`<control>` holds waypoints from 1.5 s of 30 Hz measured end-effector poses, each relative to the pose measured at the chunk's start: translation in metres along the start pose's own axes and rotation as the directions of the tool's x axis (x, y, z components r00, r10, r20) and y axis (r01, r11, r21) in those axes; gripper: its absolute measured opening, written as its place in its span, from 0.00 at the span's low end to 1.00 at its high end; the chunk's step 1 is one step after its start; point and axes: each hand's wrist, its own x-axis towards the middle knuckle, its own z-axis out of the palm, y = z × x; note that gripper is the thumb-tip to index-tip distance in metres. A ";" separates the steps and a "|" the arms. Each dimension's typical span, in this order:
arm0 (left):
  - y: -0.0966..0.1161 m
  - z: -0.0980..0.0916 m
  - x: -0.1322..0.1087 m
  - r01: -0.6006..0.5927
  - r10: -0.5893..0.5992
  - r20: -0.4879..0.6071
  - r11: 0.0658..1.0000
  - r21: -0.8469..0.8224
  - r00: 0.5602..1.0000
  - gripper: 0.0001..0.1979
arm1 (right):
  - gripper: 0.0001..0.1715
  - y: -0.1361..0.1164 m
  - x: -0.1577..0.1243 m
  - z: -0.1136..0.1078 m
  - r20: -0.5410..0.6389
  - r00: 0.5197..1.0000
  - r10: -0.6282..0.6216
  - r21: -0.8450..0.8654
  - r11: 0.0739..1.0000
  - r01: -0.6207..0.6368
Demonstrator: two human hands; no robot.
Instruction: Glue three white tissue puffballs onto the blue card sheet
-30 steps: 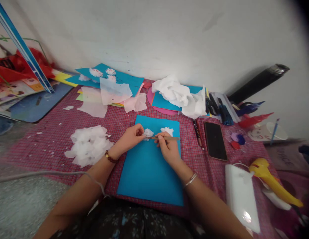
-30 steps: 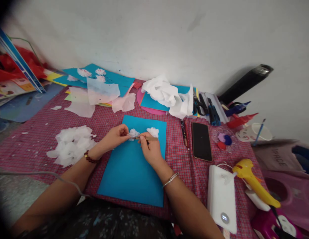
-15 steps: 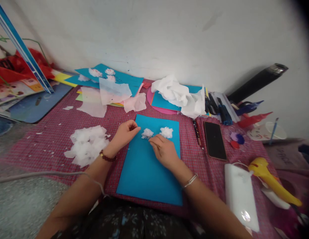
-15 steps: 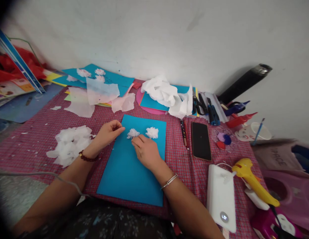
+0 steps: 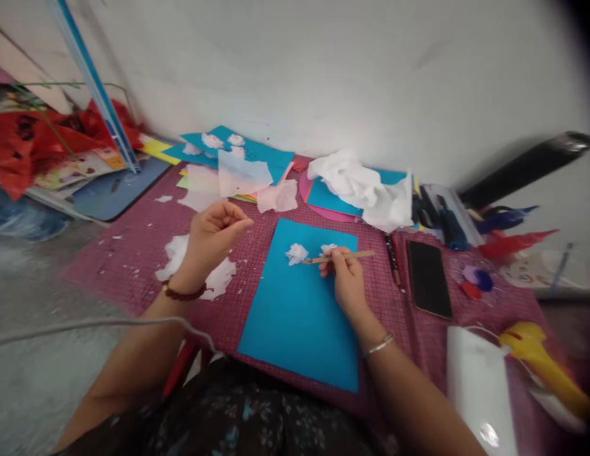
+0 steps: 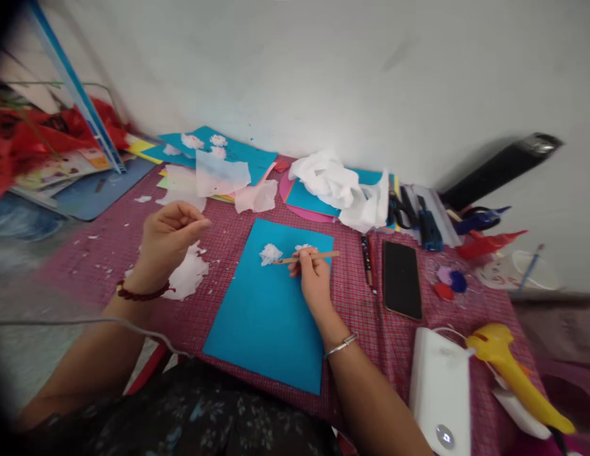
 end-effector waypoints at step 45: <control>0.003 -0.070 -0.060 0.150 -0.116 -0.110 0.903 0.403 0.987 0.12 | 0.15 -0.005 0.000 -0.004 0.090 0.996 -0.018 -0.199 0.979 0.036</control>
